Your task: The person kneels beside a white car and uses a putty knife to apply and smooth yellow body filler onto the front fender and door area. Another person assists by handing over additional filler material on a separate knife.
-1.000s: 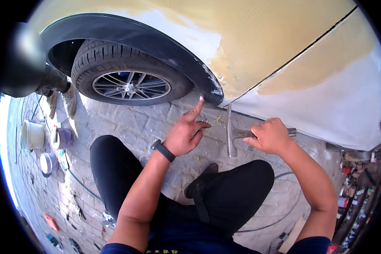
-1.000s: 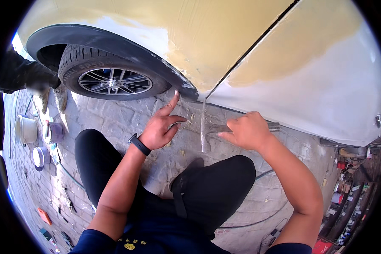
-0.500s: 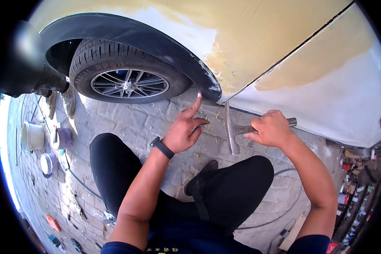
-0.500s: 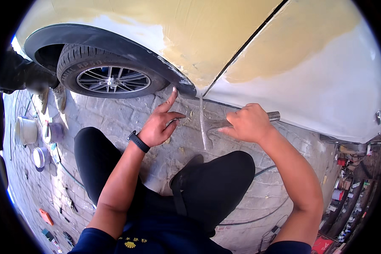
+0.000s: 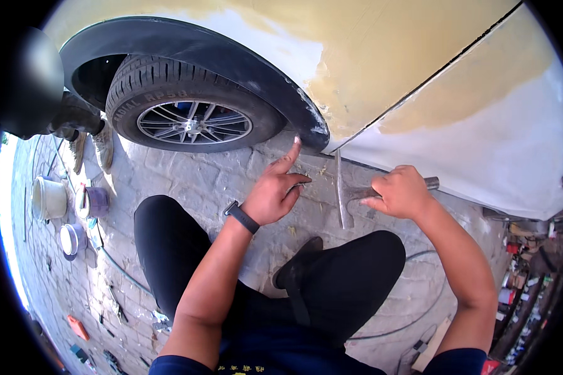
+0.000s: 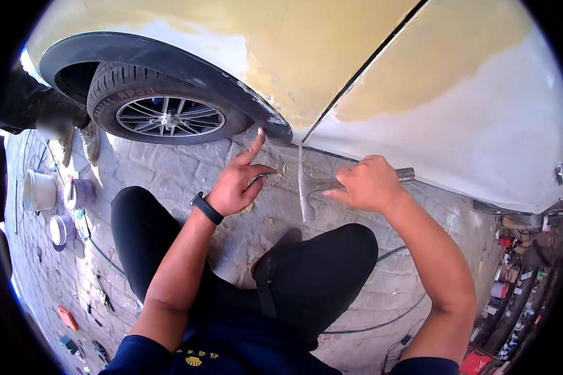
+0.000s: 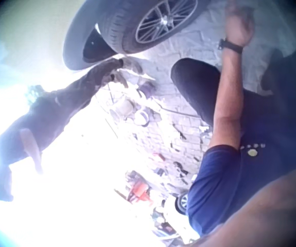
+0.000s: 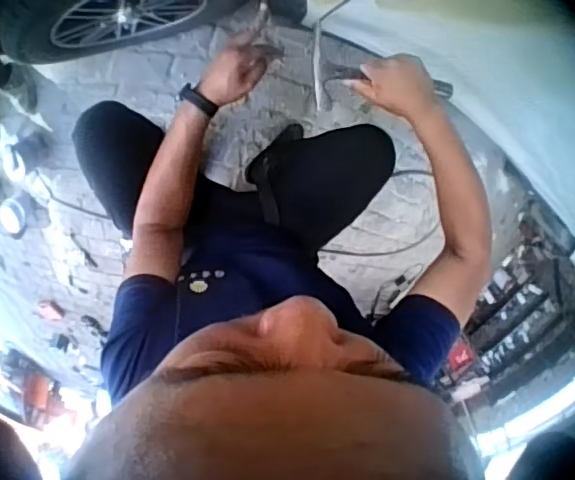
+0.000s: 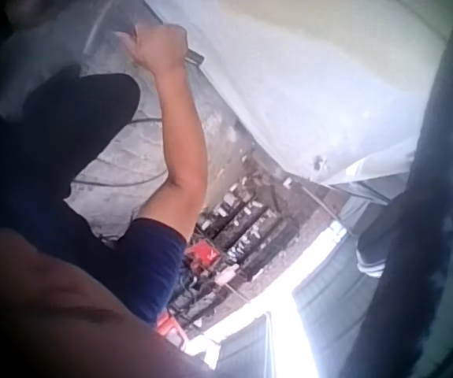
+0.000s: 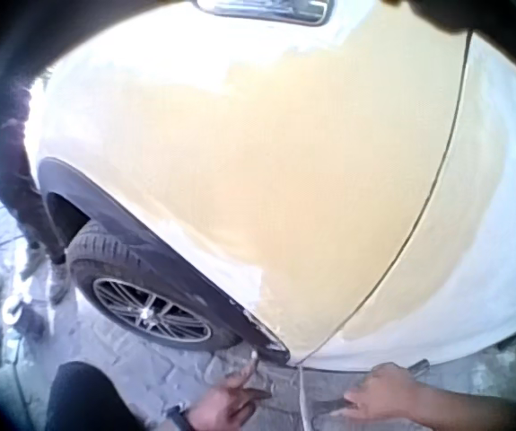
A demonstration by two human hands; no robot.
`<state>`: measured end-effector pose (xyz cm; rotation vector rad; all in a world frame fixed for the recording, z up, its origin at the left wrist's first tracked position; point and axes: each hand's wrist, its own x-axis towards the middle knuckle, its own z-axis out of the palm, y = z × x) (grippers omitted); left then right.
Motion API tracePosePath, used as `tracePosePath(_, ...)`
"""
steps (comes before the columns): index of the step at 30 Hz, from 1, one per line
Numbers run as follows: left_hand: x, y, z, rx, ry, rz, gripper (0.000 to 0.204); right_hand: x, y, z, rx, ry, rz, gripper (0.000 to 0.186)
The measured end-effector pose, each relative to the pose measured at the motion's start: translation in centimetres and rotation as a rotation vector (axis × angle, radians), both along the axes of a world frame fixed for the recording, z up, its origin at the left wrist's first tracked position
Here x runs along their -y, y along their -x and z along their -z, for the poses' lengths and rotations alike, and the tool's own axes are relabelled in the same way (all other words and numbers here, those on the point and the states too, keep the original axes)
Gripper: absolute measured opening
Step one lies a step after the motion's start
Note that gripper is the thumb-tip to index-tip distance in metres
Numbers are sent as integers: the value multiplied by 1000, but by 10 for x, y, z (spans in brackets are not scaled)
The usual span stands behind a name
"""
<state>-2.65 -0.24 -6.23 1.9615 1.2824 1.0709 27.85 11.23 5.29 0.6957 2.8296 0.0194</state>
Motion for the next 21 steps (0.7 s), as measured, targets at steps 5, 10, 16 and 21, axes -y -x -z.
tracePosePath(5, 0, 0, 1, 15, 5, -8, 28, 5, 2, 2, -2, 25, 18, 56)
tracePosePath(10, -1, 0, 2, 11, -22, -9, 28, 9, 2, -2, -9, 38, -34, 56)
tracePosePath(16, -3, 0, -2, -3, 3, -12, 28, 10, 1, -3, 22, 47, -65, 56)
tracePosePath(21, -3, 1, 1, 24, 8, -2, 28, 13, -3, 6, -25, -9, 20, 57)
